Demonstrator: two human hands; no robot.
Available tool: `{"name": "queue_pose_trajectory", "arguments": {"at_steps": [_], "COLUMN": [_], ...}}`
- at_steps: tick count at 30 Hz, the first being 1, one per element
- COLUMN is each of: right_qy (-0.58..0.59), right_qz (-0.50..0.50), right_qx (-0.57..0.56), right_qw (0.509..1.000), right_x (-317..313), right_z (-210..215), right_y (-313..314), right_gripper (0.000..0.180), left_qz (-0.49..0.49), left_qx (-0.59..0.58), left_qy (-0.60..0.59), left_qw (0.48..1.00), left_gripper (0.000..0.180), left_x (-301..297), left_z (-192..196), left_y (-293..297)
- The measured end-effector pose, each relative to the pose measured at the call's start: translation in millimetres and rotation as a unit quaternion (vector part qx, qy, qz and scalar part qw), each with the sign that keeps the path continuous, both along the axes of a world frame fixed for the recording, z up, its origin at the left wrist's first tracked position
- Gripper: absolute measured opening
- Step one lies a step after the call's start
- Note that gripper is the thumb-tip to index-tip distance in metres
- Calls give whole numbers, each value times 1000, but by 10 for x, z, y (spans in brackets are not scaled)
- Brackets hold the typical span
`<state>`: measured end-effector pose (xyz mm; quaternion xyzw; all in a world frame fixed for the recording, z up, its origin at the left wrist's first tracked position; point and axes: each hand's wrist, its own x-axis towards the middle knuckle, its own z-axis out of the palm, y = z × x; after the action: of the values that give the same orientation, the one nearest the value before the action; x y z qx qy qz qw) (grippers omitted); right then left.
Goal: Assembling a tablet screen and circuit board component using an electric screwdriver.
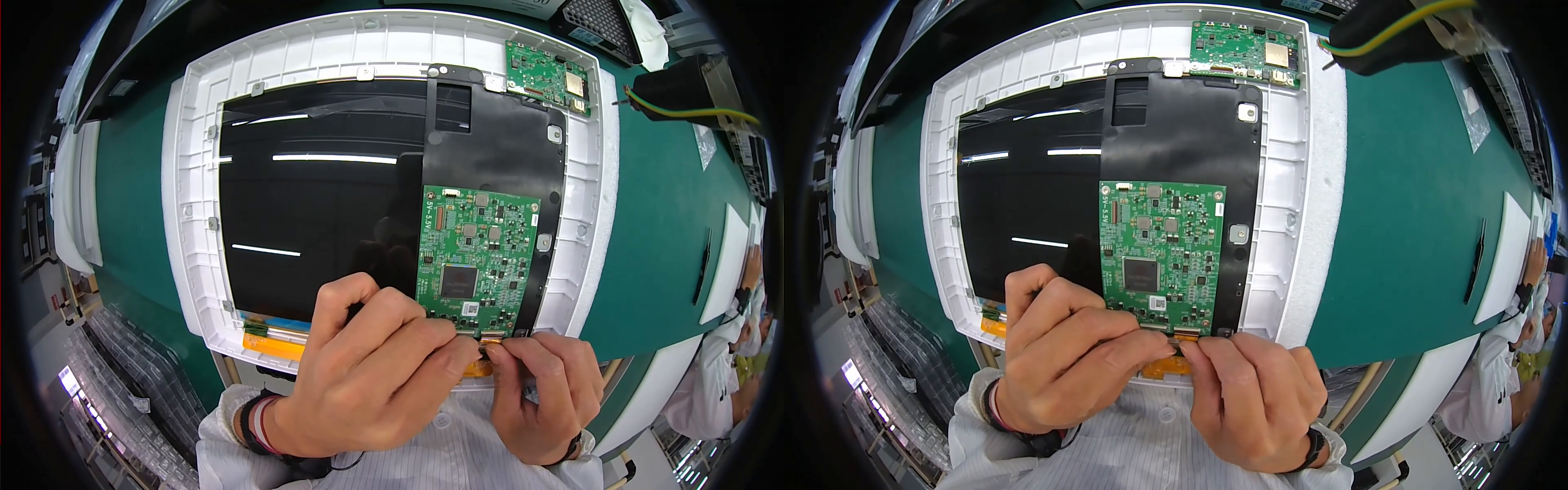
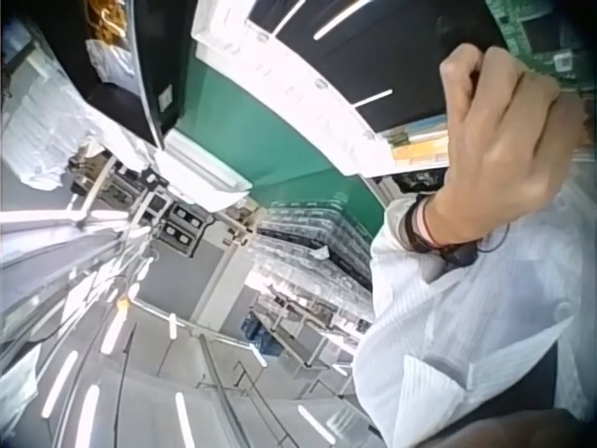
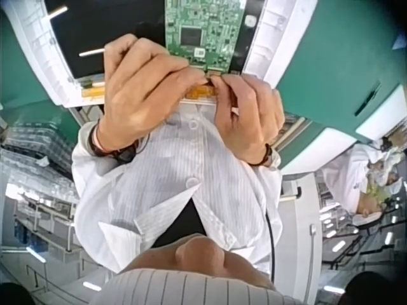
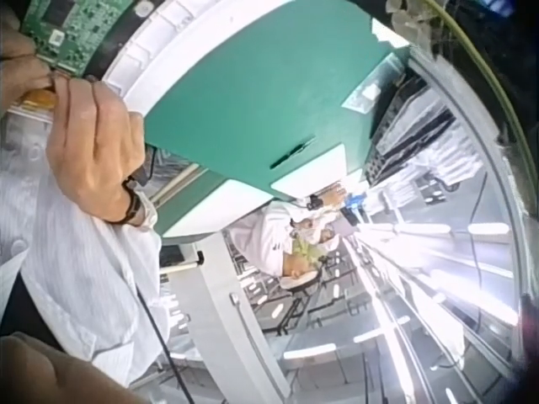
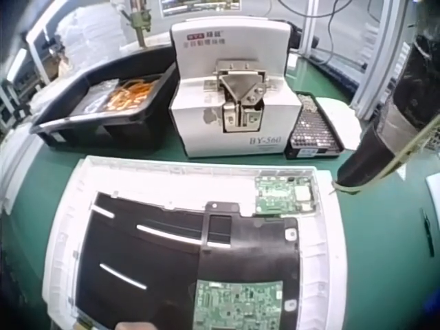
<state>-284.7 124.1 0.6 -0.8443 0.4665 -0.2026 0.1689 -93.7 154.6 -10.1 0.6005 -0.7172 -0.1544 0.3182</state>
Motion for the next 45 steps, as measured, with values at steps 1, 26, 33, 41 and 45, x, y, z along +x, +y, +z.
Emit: {"name": "queue_pose_trajectory", "arguments": {"at_steps": [1,26,33,41,45], "right_qy": [-1,-1,9,8,4], "right_qz": [1,1,-2,-3,2], "right_qx": [0,7,-15,-35,-32], "right_qw": [1000,1000,1000,999,999], "right_x": [0,21,28,48,25], "right_z": [-1,-3,-44,-96,-77], "right_y": [0,0,24,34,23], "right_gripper": [25,23,22,22,22], "left_qz": [-1,3,6,5,-8], "left_qx": [0,1,-10,-17,-9], "left_qy": [1,-18,-17,-10,-4], "left_qw": [1000,1000,1000,1000,1000], "left_gripper": [23,19,19,20,19], "left_x": [-2,-53,-50,-25,-23], "left_z": [-3,18,1,-29,-22], "left_y": [0,19,13,6,2]}}
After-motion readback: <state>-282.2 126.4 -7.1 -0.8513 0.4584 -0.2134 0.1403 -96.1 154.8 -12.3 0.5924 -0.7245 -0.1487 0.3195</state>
